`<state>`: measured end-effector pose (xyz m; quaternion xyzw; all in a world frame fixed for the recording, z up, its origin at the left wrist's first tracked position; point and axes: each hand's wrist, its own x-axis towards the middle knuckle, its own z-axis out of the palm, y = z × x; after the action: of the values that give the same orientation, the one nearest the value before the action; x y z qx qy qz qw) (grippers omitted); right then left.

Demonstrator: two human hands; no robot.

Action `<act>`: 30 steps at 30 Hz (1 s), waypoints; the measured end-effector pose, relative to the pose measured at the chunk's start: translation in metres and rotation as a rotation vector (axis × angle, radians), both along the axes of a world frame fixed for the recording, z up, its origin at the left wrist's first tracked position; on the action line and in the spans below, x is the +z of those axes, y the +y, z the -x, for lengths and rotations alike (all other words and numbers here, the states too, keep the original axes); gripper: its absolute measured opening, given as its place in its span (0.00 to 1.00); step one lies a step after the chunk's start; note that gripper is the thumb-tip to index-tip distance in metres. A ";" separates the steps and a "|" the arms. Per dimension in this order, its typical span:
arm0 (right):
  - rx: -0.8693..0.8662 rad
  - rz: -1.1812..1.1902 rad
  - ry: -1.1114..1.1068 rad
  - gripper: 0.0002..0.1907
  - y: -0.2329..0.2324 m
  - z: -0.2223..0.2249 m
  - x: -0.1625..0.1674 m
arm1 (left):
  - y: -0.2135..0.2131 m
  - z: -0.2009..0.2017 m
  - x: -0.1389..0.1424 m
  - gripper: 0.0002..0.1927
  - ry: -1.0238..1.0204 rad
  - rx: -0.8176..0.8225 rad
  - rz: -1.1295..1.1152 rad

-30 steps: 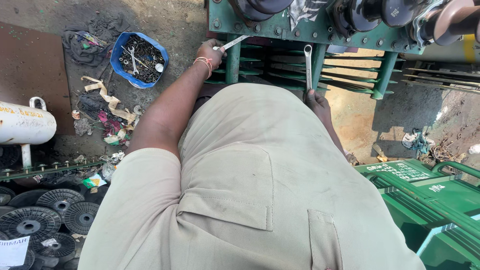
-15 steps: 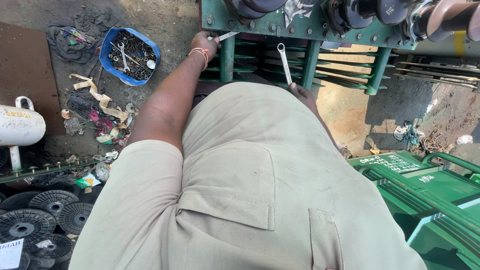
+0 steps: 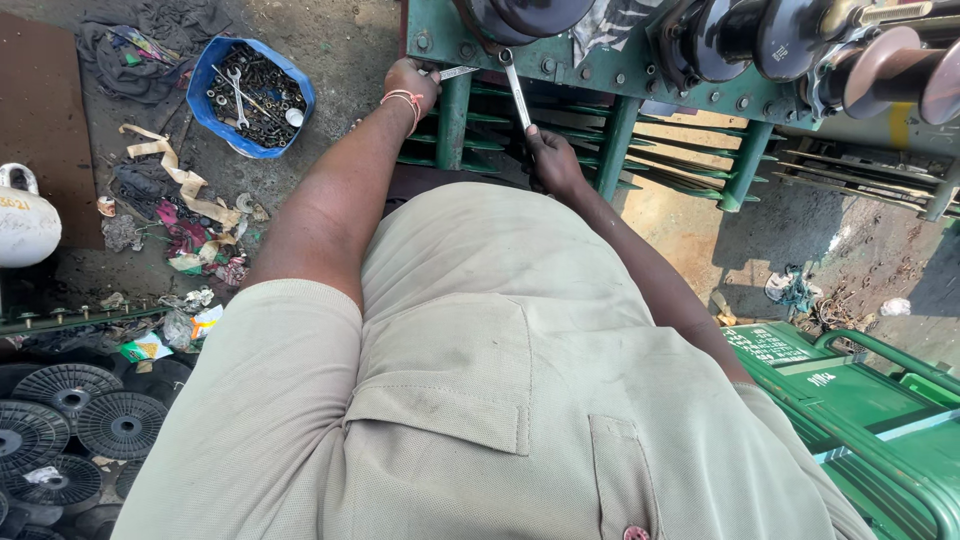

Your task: The person works on a green transformer unit, using wrenches to loosen and tighten bolts on its frame and around the bushings. They reach into the radiator fins, handle fasteners from a blue tray of hardware, and reposition around the unit to work on different bolts.

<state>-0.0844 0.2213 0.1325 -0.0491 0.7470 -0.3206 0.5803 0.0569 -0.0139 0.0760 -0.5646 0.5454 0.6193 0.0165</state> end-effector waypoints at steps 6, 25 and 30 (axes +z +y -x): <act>-0.090 0.095 -0.125 0.22 -0.010 -0.018 -0.018 | -0.005 -0.004 -0.002 0.10 0.012 0.004 0.002; -0.540 0.347 -0.658 0.16 -0.037 -0.090 -0.009 | -0.015 -0.017 -0.001 0.11 -0.043 -0.111 -0.005; -0.588 0.424 -0.703 0.12 -0.033 -0.099 -0.007 | -0.011 -0.017 -0.005 0.10 -0.028 -0.114 -0.007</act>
<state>0.0150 0.1882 0.1256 0.1576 0.4072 -0.6123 0.6592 0.0737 -0.0251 0.0713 -0.5414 0.5742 0.6111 0.0613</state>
